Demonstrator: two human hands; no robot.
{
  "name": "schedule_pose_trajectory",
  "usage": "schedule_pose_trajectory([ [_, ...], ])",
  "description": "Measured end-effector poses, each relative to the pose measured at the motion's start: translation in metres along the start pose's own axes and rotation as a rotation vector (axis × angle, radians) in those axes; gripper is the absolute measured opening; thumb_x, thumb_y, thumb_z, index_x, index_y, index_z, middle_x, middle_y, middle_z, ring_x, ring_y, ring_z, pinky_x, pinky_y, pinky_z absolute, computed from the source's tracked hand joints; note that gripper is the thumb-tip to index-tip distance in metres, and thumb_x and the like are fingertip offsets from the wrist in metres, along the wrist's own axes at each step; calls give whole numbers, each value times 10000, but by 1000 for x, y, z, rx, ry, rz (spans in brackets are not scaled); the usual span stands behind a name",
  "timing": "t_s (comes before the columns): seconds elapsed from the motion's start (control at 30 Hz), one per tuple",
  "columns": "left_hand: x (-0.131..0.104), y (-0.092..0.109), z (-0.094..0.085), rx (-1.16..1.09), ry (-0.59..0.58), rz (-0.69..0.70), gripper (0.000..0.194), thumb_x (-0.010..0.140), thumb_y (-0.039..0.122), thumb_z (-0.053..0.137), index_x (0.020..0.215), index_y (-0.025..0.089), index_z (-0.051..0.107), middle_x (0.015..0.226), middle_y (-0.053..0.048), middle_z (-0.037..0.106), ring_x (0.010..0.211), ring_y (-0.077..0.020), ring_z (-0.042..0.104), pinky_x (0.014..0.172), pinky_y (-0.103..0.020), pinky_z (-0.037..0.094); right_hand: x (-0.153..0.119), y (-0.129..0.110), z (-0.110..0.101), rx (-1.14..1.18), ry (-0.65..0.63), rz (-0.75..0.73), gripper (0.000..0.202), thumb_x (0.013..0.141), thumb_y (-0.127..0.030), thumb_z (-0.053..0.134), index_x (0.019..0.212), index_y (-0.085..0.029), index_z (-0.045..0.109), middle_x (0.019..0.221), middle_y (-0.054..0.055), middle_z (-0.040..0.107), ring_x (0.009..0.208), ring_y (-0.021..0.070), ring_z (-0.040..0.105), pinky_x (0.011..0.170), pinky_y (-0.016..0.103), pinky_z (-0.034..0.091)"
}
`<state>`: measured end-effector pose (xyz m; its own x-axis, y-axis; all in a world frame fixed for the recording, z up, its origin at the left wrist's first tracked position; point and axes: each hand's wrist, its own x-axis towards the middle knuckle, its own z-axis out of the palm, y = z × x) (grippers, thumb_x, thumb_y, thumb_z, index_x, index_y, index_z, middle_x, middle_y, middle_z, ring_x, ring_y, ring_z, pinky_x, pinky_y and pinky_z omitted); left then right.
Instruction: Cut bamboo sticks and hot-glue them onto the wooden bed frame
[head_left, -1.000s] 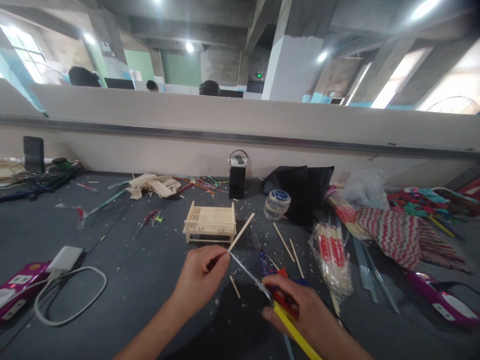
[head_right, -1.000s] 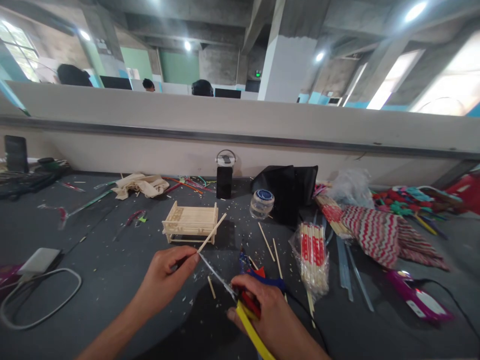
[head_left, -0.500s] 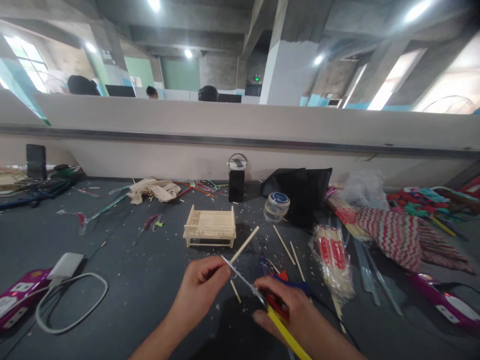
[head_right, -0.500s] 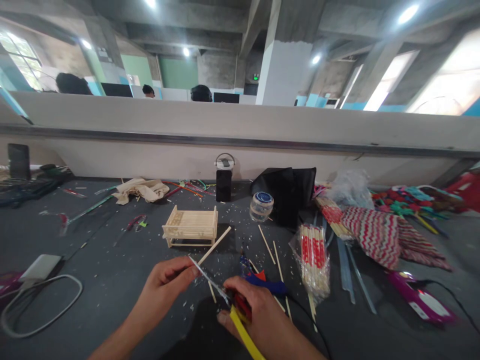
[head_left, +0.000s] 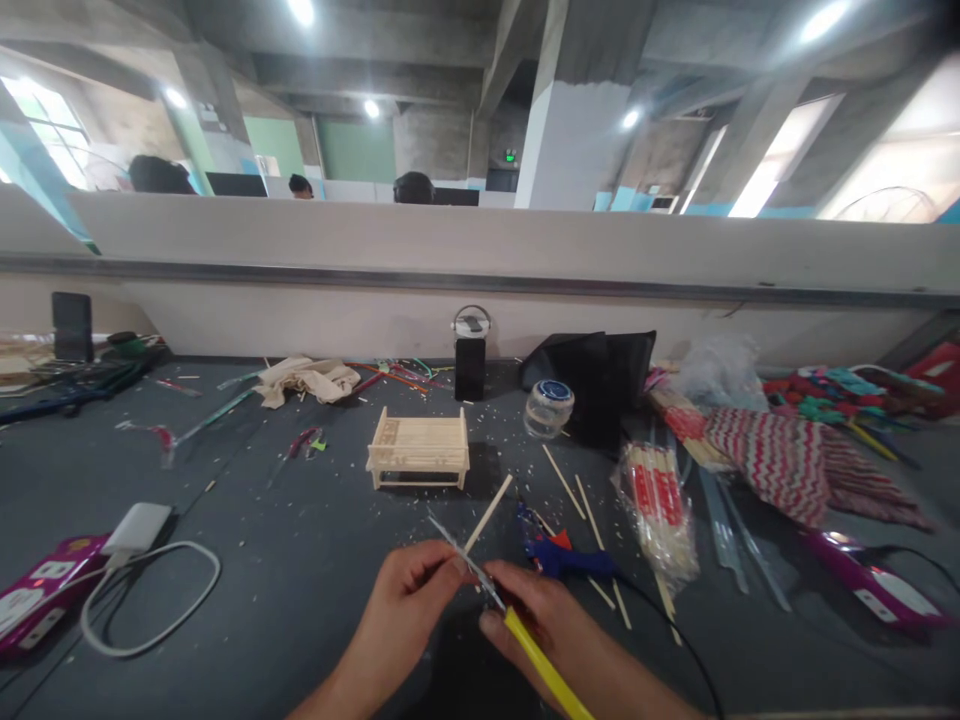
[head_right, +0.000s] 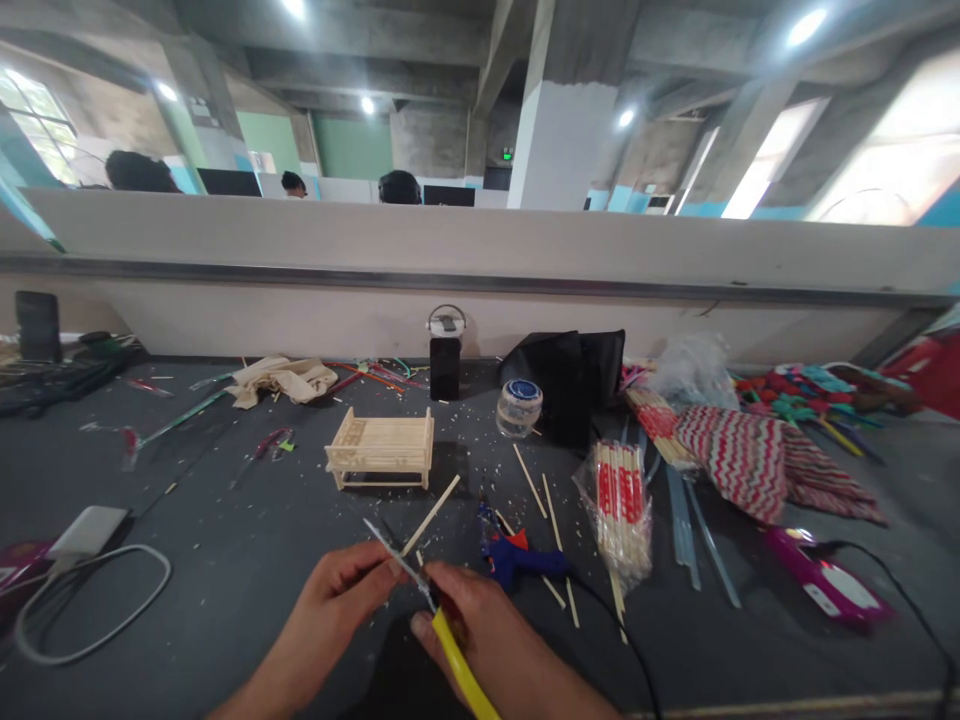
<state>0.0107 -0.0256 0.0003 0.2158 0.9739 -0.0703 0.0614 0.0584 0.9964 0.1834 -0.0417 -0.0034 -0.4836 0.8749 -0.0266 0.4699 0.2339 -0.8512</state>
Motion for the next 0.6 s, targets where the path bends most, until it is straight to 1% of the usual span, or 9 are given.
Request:
schedule_pose_trajectory([
  [0.13, -2, 0, -2, -19, -12, -45, 254, 770, 332, 591, 663, 137, 714, 575, -9, 560, 539, -102, 418, 489, -206, 293, -2, -1, 0, -6, -13, 3, 196, 834, -184, 502, 1009, -177, 590, 855, 24, 641, 749, 156, 570, 709, 241, 450],
  [0.23, -1, 0, -3, -29, -22, -72, 250, 759, 336, 598, 654, 132, 698, 583, -5, 549, 527, -91, 387, 470, -201, 264, 0, -1, 1, -27, -31, 13, 189, 831, -185, 496, 1004, -174, 572, 830, 20, 633, 730, 154, 566, 703, 245, 445],
  [0.3, 1, -2, -4, -34, -36, -90, 257, 756, 345, 595, 653, 129, 688, 591, -5, 541, 524, -87, 369, 459, -199, 244, 3, 1, 4, -32, -17, 27, 176, 820, -162, 483, 973, -169, 569, 786, 13, 616, 735, 160, 564, 710, 251, 440],
  [0.4, 4, -8, -6, -24, -44, -128, 269, 752, 355, 584, 656, 120, 676, 591, -3, 515, 518, -83, 340, 448, -200, 217, 8, 4, 9, -14, -1, 86, 161, 774, -109, 476, 887, -167, 575, 768, 11, 592, 760, 167, 553, 707, 252, 429],
  [0.5, 7, -18, -8, 11, -24, -180, 284, 740, 377, 575, 658, 117, 657, 537, 26, 427, 488, -76, 291, 440, -202, 193, 13, 5, 12, 28, -21, 158, 172, 739, -72, 468, 840, -169, 568, 783, 3, 573, 725, 147, 531, 661, 232, 412],
  [0.6, 14, -31, -9, 60, -7, -210, 285, 724, 389, 566, 651, 123, 635, 510, 50, 354, 469, -76, 262, 437, -205, 183, 20, 0, 10, 65, -56, 263, 164, 711, -37, 469, 777, -170, 537, 717, -26, 523, 671, 120, 503, 615, 207, 388],
])
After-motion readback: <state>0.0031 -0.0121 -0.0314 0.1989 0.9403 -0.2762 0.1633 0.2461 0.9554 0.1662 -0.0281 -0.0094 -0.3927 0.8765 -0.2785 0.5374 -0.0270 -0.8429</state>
